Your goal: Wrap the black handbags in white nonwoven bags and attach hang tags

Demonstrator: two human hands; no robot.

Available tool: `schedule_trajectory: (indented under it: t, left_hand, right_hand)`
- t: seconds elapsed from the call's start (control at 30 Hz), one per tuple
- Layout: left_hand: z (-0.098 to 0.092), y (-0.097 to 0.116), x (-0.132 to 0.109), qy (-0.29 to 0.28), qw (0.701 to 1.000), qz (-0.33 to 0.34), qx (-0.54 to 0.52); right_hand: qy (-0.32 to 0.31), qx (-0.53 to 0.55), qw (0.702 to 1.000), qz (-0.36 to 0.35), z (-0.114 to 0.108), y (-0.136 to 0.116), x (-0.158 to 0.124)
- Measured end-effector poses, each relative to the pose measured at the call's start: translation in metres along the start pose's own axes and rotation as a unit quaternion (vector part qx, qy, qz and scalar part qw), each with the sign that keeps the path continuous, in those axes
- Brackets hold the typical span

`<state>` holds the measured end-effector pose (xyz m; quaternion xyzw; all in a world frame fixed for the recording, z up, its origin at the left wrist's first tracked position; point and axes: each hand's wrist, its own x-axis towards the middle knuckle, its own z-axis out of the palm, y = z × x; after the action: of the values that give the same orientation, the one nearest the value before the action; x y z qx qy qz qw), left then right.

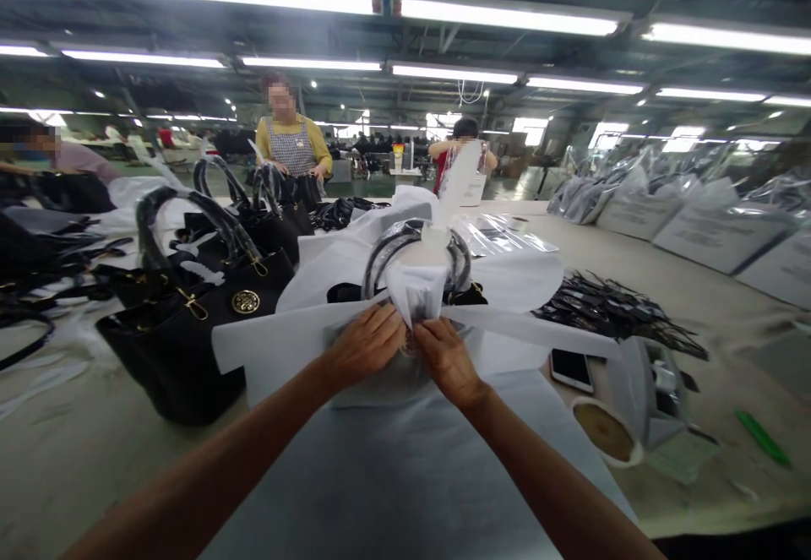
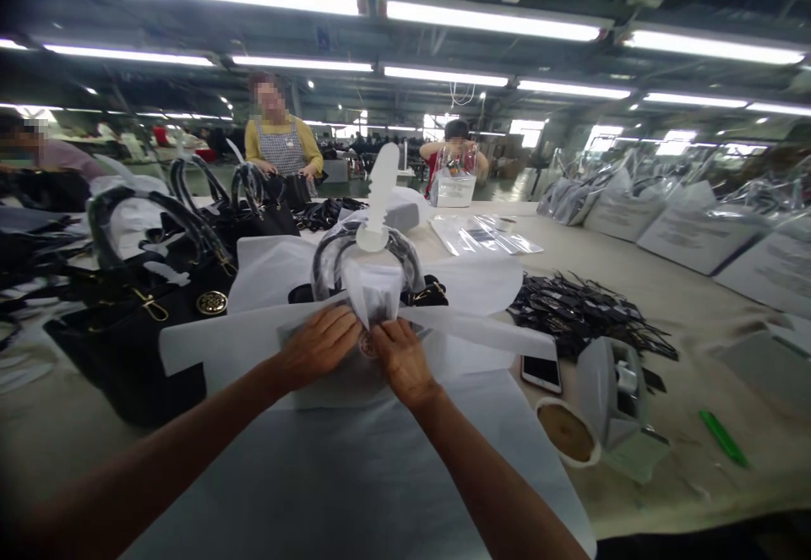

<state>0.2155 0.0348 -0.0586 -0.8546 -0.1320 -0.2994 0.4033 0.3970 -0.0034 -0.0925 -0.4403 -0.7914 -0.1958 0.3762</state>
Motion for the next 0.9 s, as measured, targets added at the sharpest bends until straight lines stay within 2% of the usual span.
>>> schedule_trajectory:
  t: [0.07, 0.17, 0.27, 0.33, 0.43, 0.5, 0.57, 0.6, 0.67, 0.7, 0.73, 0.77, 0.83, 0.9]
  left_hand:
    - [-0.002, 0.000, 0.004, 0.006, 1.000, 0.012, 0.022]
    - [0.003, 0.005, 0.011, -0.030, 0.999, 0.027, 0.014]
    - [0.009, 0.014, 0.013, -0.066, 0.997, 0.024, -0.013]
    - [0.010, 0.021, 0.011, -0.063, 0.998, 0.015, -0.005]
    - [0.007, 0.031, 0.009, -0.052, 0.999, -0.005, 0.017]
    - [0.006, 0.034, 0.008, -0.057, 0.998, -0.016, 0.020]
    - [0.007, 0.035, 0.006, -0.053, 0.998, -0.028, 0.010]
    - [0.008, 0.035, 0.006, -0.048, 0.998, -0.034, 0.000]
    - [0.011, 0.036, 0.005, -0.036, 0.998, -0.043, -0.018]
    - [0.013, 0.036, 0.004, -0.033, 0.998, -0.046, -0.024]
    - [0.014, 0.037, 0.004, -0.029, 0.998, -0.048, -0.028]
    - [0.016, 0.038, 0.003, -0.030, 0.998, -0.051, -0.031]
    - [0.018, 0.039, 0.003, -0.035, 0.997, -0.060, -0.036]
    - [0.019, 0.040, 0.002, -0.036, 0.996, -0.069, -0.044]
  right_hand:
    - [-0.004, -0.003, 1.000, 0.000, 0.004, 0.001, -0.002]
    - [-0.011, -0.004, 1.000, 0.000, 0.006, 0.003, -0.005]
    - [-0.019, -0.014, 1.000, -0.009, 0.001, 0.003, -0.014]
    - [-0.026, -0.024, 0.999, -0.021, -0.006, 0.001, -0.026]
    - [-0.030, -0.029, 0.999, -0.027, -0.023, -0.004, -0.051]
    - [-0.017, -0.041, 0.999, -0.003, -0.039, 0.000, -0.074]
    - [0.006, -0.068, 0.996, 0.058, -0.060, 0.013, -0.100]
    - [0.020, -0.086, 0.990, 0.111, -0.074, 0.023, -0.113]
    - [0.058, -0.126, 0.954, 0.266, -0.105, 0.052, -0.140]
    - [0.082, -0.141, 0.915, 0.370, -0.121, 0.069, -0.153]
    - [0.119, -0.150, 0.859, 0.475, -0.137, 0.087, -0.165]
    - [0.145, -0.166, 0.825, 0.520, -0.152, 0.104, -0.175]
    - [0.168, -0.172, 0.782, 0.575, -0.176, 0.135, -0.192]
    - [0.170, -0.148, 0.760, 0.610, -0.189, 0.157, -0.205]
